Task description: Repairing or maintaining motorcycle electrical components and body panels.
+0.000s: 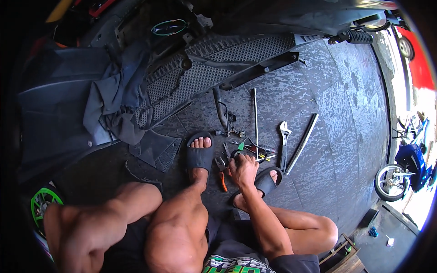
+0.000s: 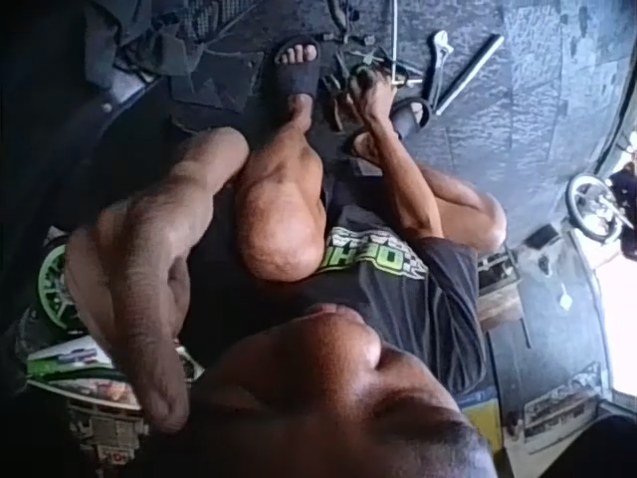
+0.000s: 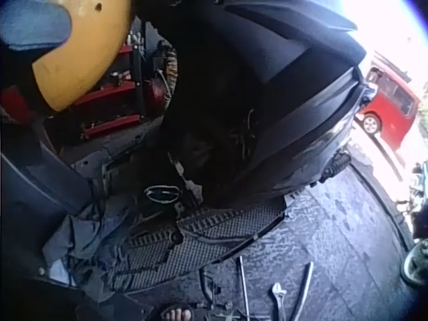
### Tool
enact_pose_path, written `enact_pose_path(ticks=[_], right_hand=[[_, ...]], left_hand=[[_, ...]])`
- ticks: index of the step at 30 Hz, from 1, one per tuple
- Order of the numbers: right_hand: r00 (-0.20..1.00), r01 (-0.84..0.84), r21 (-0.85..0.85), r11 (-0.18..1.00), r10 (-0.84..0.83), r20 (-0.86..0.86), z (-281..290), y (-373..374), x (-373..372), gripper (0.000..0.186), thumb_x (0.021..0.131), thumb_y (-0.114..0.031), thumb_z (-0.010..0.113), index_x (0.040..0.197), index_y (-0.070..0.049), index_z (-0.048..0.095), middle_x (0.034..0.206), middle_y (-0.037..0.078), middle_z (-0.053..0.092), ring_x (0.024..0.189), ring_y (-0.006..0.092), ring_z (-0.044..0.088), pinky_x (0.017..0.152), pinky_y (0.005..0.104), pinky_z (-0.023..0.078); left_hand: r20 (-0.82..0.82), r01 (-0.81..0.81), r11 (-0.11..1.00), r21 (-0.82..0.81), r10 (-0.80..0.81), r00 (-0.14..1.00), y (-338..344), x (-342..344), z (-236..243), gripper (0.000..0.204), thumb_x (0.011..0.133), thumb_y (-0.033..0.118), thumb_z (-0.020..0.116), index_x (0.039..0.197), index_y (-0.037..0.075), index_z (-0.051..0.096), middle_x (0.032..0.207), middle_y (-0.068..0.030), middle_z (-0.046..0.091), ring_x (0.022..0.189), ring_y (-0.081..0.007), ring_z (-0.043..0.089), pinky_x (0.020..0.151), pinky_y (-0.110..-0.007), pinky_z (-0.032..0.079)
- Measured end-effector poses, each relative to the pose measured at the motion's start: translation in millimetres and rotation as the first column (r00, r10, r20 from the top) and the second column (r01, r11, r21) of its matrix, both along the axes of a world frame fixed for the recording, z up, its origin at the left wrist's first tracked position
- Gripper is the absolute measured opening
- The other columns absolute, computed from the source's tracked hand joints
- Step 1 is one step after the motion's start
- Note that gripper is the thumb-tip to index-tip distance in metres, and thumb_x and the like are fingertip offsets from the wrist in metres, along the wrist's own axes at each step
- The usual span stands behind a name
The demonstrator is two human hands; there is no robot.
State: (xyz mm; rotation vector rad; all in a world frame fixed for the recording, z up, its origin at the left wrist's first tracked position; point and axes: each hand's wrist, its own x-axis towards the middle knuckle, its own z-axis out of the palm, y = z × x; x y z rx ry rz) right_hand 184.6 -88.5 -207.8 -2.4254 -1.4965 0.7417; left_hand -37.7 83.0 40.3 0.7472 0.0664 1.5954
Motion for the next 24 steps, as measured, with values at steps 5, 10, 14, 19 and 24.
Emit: enact_pose_path(ticks=[5, 10, 14, 19, 24], right_hand=[[0.991, 0.011, 0.187, 0.982, 0.014, -0.131, 35.9, 18.2, -11.0, 0.022, 0.084, -0.022, 0.071, 0.083, 0.000, 0.070, 0.081, 0.017, 0.067, 0.080, 0.0371, 0.063, 0.075, 0.0465, 0.048], [0.974, 0.041, 0.309, 0.950, 0.031, -0.224, 72.1, 18.6, -28.3, 0.019, 0.083, -0.017, 0.073, 0.079, 0.002, 0.068, 0.074, 0.015, 0.065, 0.071, 0.0326, 0.063, 0.068, 0.0425, 0.048], [0.966, 0.084, 0.269, 0.959, -0.011, -0.260, 81.9, -10.4, -13.6, 0.017, 0.084, -0.019, 0.072, 0.082, -0.003, 0.068, 0.077, 0.011, 0.064, 0.080, 0.0309, 0.061, 0.075, 0.0432, 0.042], [0.947, 0.123, 0.338, 0.933, -0.007, -0.322, 103.9, -19.3, -29.6, 0.016, 0.083, -0.017, 0.073, 0.082, -0.002, 0.068, 0.076, 0.011, 0.064, 0.077, 0.0303, 0.061, 0.075, 0.0424, 0.042], [0.940, 0.150, 0.396, 0.906, -0.007, -0.340, 113.2, -24.9, -22.4, 0.016, 0.083, -0.014, 0.074, 0.087, 0.000, 0.068, 0.077, 0.014, 0.065, 0.072, 0.0311, 0.063, 0.068, 0.0429, 0.049]], left_hand=[[0.037, 0.001, 0.996, 0.092, -0.004, 0.999, -23.8, 12.9, 37.4, 0.031, 0.088, 0.017, 0.051, 0.060, 0.019, 0.040, 0.053, 0.0051, 0.040, 0.049, -0.0081, 0.038, 0.066, -0.030, 0.044], [0.054, 0.015, 0.958, 0.286, -0.032, 0.998, -43.8, 6.7, 82.3, 0.031, 0.083, 0.011, 0.052, 0.057, 0.020, 0.038, 0.051, 0.0056, 0.036, 0.046, -0.0074, 0.035, 0.069, -0.030, 0.047], [0.151, 0.037, 0.898, 0.438, -0.114, 0.982, -59.4, 14.1, 96.3, 0.033, 0.079, 0.007, 0.052, 0.055, 0.021, 0.036, 0.048, 0.0061, 0.034, 0.044, -0.0067, 0.033, 0.072, -0.030, 0.050], [0.184, 0.065, 0.815, 0.576, -0.206, 0.961, -112.9, -4.1, 139.6, 0.036, 0.074, 0.001, 0.052, 0.052, 0.023, 0.034, 0.046, 0.0066, 0.031, 0.041, -0.0059, 0.030, 0.075, -0.030, 0.053], [0.252, 0.050, 0.734, 0.677, -0.295, 0.922, -113.0, 3.8, 160.4, 0.041, 0.069, -0.004, 0.053, 0.049, 0.024, 0.031, 0.043, 0.0072, 0.028, 0.038, -0.0052, 0.027, 0.079, -0.030, 0.056]])
